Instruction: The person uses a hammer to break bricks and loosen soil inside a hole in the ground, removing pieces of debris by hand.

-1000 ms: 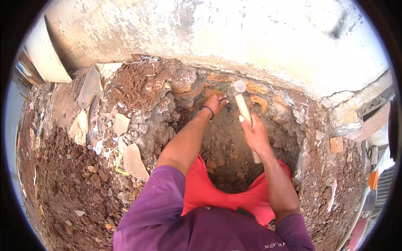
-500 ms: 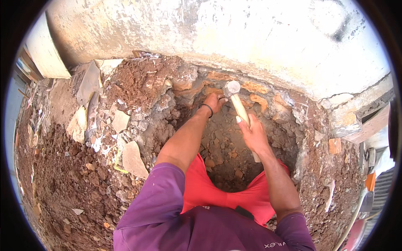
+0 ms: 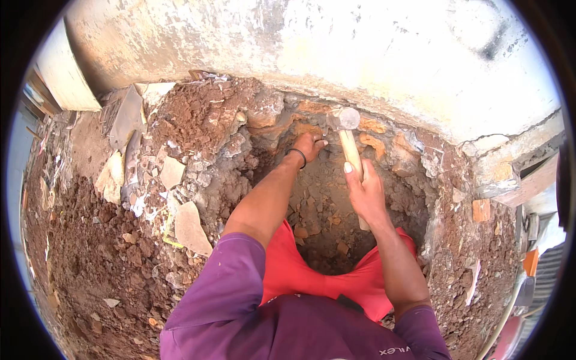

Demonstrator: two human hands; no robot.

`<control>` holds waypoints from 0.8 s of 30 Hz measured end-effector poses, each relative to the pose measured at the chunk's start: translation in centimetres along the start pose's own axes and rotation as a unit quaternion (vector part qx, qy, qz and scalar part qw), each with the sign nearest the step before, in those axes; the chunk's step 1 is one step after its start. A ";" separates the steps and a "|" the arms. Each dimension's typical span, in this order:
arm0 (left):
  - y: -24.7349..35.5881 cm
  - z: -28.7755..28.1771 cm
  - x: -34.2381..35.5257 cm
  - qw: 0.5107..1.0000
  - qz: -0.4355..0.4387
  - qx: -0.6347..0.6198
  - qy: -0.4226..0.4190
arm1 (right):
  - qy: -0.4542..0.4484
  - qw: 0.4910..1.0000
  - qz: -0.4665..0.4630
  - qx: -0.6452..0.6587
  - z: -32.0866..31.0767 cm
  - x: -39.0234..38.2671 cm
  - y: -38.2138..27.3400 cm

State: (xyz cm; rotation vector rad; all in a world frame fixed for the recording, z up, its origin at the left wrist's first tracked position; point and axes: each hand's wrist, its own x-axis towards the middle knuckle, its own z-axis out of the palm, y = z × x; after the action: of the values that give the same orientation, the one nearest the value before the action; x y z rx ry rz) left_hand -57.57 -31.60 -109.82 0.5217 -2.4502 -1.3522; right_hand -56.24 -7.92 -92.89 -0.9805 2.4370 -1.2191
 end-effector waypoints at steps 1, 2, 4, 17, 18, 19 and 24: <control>-0.2 -0.4 0.2 1.000 -0.006 0.000 0.001 | -0.006 1.000 0.002 0.001 -0.4 -0.1 -1.4; -0.3 -0.5 0.2 1.000 0.000 0.012 -0.005 | 0.066 0.993 -0.073 0.060 -0.6 -0.3 -2.4; 0.7 0.1 0.2 0.999 0.005 0.022 -0.028 | 0.153 0.963 -0.195 0.110 -0.9 -0.3 -1.0; 0.4 -0.9 0.1 0.998 -0.047 -0.004 -0.036 | 0.052 0.993 -0.086 0.056 0.4 0.4 -1.4; 0.5 -0.6 -0.2 0.998 -0.045 0.001 -0.034 | 0.086 0.987 -0.108 0.083 0.6 0.5 -0.9; 0.6 -0.2 -0.3 0.998 -0.045 -0.001 -0.040 | 0.124 0.977 -0.132 0.109 0.6 0.6 -0.6; -0.5 -1.1 -0.4 0.999 -0.024 0.023 -0.003 | -0.153 0.974 0.128 -0.108 1.5 3.7 2.5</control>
State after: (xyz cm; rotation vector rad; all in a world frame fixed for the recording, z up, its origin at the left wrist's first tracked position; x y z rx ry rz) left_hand -56.64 -32.53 -109.70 0.5927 -2.4942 -1.3202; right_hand -59.39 -10.21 -95.49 -0.8040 2.3862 -0.6733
